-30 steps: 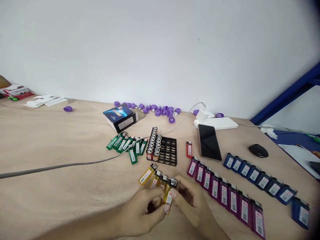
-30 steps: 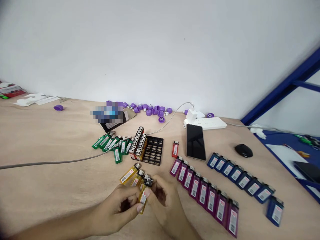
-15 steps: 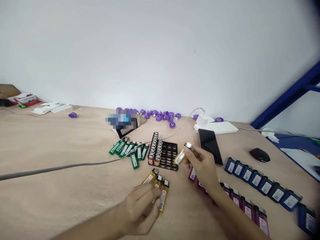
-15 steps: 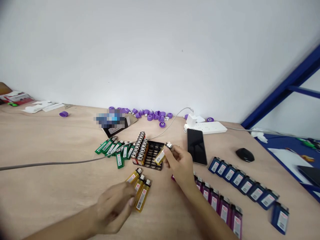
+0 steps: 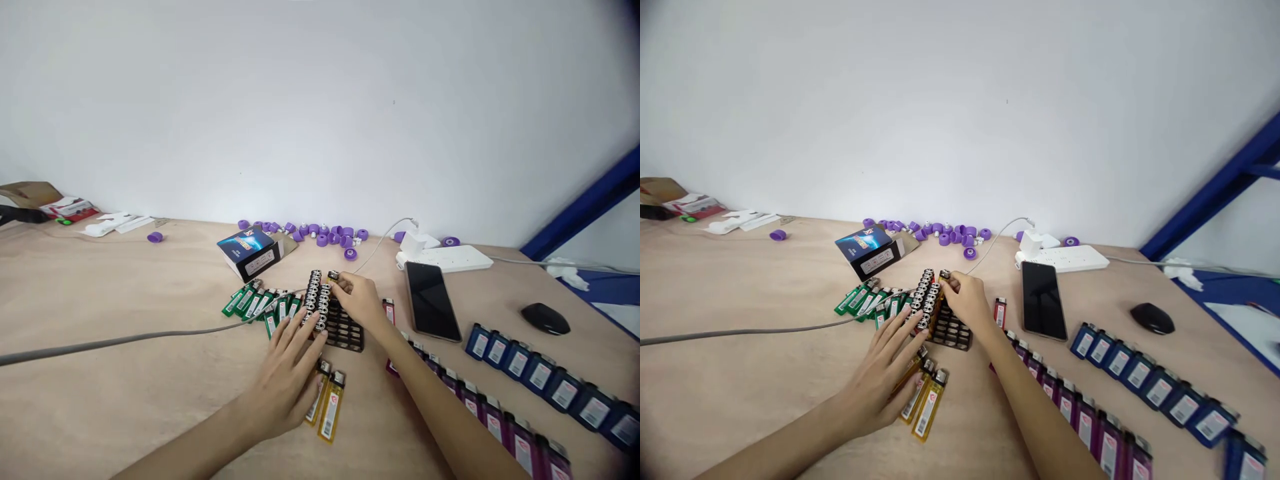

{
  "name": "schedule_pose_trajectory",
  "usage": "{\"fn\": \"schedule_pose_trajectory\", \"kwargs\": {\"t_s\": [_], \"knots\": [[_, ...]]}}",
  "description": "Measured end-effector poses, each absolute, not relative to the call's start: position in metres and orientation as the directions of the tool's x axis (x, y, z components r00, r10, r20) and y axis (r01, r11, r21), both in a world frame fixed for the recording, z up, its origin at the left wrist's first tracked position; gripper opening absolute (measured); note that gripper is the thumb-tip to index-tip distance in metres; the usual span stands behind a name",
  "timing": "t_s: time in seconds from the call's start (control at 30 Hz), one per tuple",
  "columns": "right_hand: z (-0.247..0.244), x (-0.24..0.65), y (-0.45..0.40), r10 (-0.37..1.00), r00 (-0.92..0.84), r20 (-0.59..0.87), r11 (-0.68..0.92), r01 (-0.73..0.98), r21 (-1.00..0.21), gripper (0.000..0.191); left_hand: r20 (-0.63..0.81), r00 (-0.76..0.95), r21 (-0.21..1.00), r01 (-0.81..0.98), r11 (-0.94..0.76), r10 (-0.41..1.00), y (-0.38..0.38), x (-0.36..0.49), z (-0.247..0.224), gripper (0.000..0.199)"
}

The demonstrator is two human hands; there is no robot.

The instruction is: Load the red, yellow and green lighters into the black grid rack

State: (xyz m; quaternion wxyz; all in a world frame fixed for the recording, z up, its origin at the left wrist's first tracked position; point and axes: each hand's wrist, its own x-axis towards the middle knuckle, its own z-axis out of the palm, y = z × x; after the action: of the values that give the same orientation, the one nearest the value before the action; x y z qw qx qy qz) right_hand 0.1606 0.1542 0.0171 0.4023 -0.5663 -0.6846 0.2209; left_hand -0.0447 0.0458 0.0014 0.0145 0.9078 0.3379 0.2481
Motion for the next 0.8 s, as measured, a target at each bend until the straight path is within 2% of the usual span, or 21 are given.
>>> {"fn": "schedule_pose_trajectory", "kwargs": {"t_s": [0.27, 0.5, 0.8], "knots": [[0.018, 0.161, 0.156, 0.954, -0.116, 0.276, 0.286, 0.627, -0.724, 0.022, 0.423, 0.665, 0.183, 0.602, -0.777, 0.615, 0.046, -0.045, 0.006, 0.058], [0.02, 0.164, 0.157, 0.946, -0.197, 0.259, 0.324, 0.647, -0.691, 0.019, 0.439, 0.663, 0.191, 0.591, -0.784, 0.607, 0.046, -0.045, 0.006, 0.056], [0.029, 0.167, 0.153, 0.921, -0.324, 0.217, 0.388, 0.712, -0.585, 0.021, 0.429, 0.662, 0.211, 0.588, -0.781, 0.614, 0.046, -0.044, 0.006, 0.054]]}}
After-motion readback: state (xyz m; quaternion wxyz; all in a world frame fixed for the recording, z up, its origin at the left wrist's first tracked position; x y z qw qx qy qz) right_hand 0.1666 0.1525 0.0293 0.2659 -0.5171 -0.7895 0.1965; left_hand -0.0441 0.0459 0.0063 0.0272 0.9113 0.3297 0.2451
